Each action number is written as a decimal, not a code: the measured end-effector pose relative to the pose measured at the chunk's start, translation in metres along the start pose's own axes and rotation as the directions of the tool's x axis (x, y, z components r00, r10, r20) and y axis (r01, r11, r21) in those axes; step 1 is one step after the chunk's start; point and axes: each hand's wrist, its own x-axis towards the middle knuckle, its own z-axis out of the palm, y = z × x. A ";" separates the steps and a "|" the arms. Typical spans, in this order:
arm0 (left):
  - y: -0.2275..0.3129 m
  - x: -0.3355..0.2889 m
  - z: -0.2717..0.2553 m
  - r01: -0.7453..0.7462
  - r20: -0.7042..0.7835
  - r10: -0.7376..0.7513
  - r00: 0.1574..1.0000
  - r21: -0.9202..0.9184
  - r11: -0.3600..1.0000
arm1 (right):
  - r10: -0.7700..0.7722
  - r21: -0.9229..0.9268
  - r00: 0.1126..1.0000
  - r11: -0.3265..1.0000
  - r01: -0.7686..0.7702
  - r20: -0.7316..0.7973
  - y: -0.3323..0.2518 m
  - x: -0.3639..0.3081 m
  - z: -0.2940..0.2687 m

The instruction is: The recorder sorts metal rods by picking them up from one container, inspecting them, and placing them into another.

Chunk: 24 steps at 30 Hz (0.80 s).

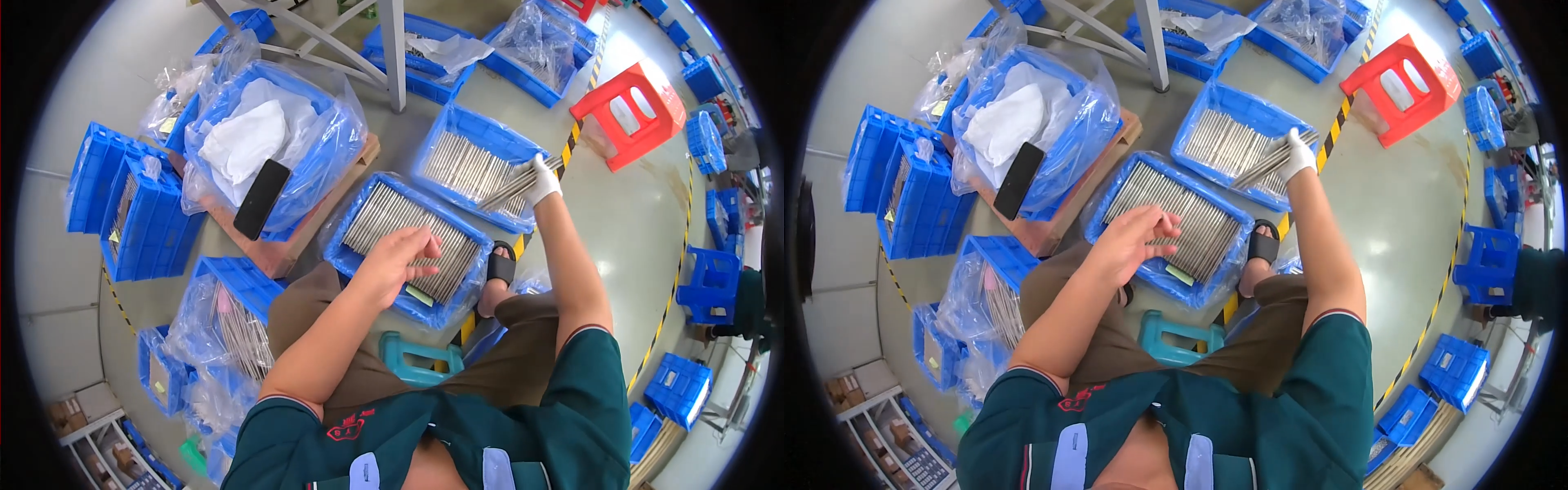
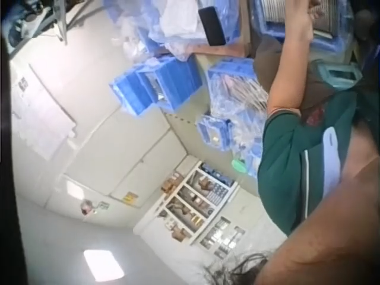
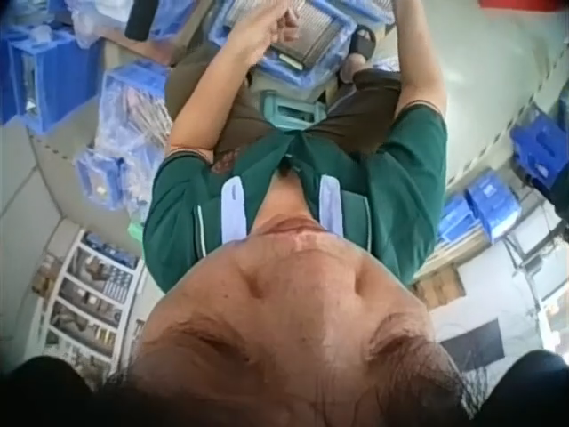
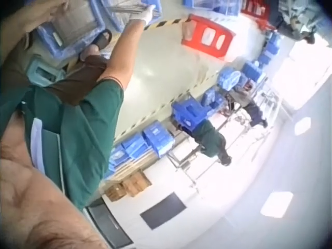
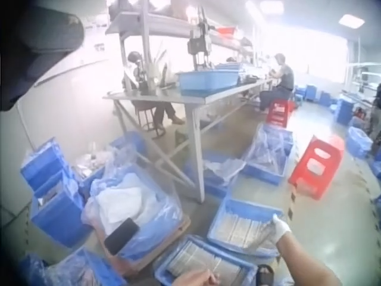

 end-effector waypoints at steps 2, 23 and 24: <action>0.005 -0.004 -0.005 0.042 -0.004 -0.042 0.999 0.034 0.999 | -0.069 0.046 0.992 0.996 0.075 -0.105 -0.010 0.036 -0.002; 0.022 0.011 -0.022 0.117 -0.103 -0.118 0.988 -0.011 0.993 | 0.046 -0.574 0.983 0.807 -0.143 -0.180 0.147 0.235 -0.024; 0.022 0.014 -0.020 0.124 -0.095 -0.125 0.988 -0.019 0.992 | 0.051 -0.600 0.975 0.781 -0.173 -0.216 0.144 0.247 -0.035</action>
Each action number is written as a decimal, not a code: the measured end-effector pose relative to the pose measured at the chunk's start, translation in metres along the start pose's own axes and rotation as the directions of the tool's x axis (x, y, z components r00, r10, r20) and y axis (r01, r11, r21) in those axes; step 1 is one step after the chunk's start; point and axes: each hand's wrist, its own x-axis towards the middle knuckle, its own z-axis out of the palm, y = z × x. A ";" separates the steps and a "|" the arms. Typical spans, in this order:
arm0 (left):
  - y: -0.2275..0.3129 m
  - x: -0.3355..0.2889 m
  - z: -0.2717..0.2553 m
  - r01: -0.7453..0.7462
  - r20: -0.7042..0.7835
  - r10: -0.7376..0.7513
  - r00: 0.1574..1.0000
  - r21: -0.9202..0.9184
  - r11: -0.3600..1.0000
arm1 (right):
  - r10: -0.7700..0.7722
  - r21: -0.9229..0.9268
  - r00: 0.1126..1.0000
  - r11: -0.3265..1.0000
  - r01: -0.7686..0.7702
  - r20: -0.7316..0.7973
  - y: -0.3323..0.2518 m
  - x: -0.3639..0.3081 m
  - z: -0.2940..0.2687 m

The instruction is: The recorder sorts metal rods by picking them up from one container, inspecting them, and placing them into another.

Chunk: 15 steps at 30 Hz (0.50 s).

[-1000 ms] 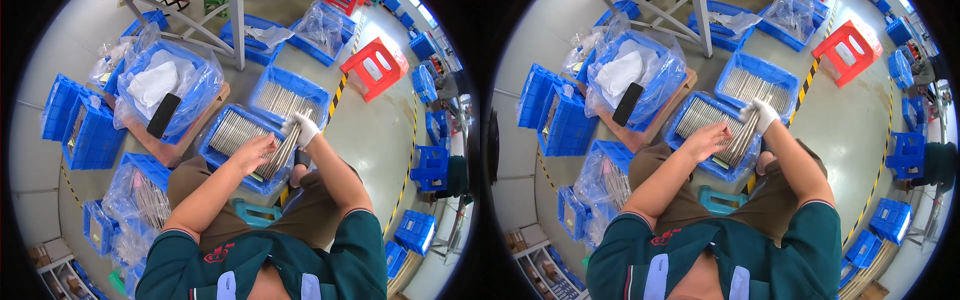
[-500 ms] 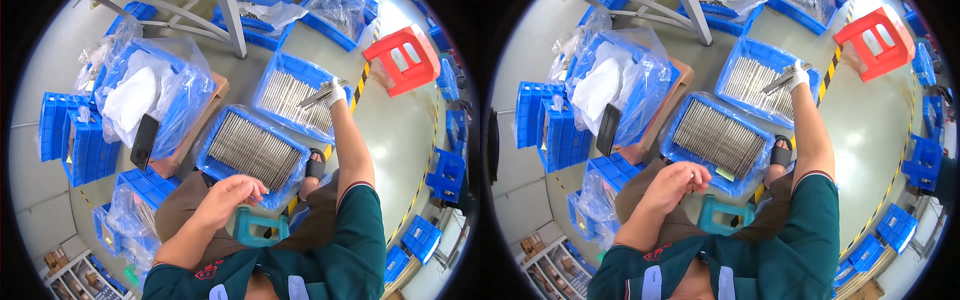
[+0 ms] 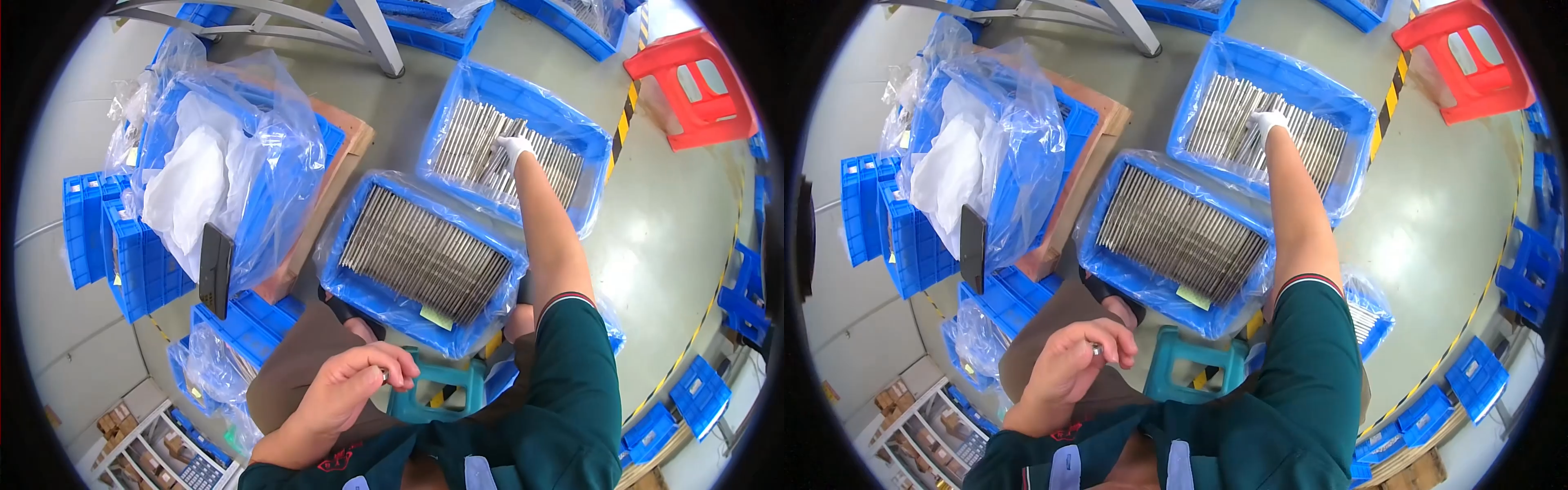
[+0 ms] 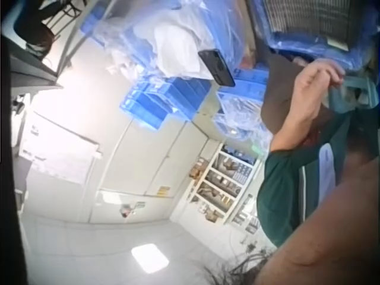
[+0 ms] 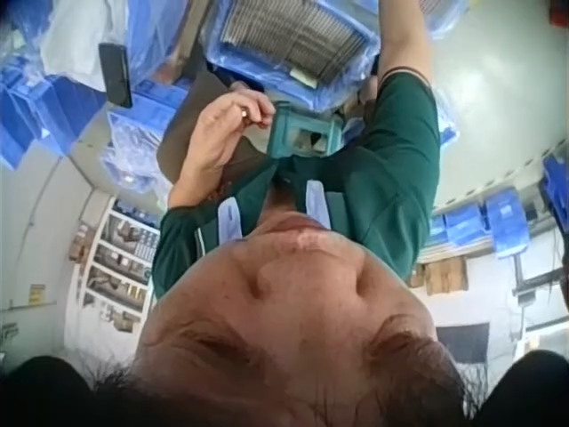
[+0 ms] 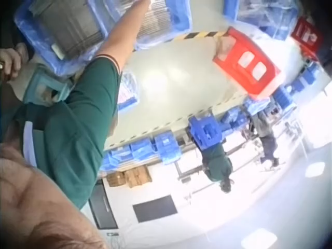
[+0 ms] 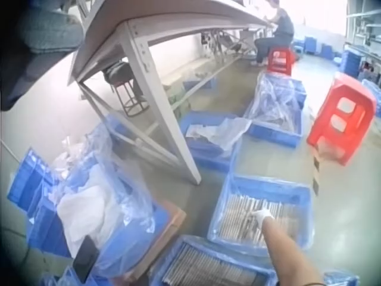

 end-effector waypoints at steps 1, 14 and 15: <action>0.001 0.002 0.001 0.009 0.009 -0.009 1.000 -0.011 1.000 | 0.028 -0.042 0.999 0.999 -0.029 -0.026 0.001 0.014 -0.009; 0.006 -0.001 0.003 0.033 -0.012 -0.033 0.999 -0.007 0.999 | -0.200 -0.779 0.905 0.597 -0.191 -0.375 -0.015 -0.057 0.004; 0.006 -0.001 0.003 0.034 -0.009 -0.034 0.999 -0.004 0.999 | -0.255 -0.789 0.885 0.588 -0.178 -0.390 -0.010 -0.058 0.000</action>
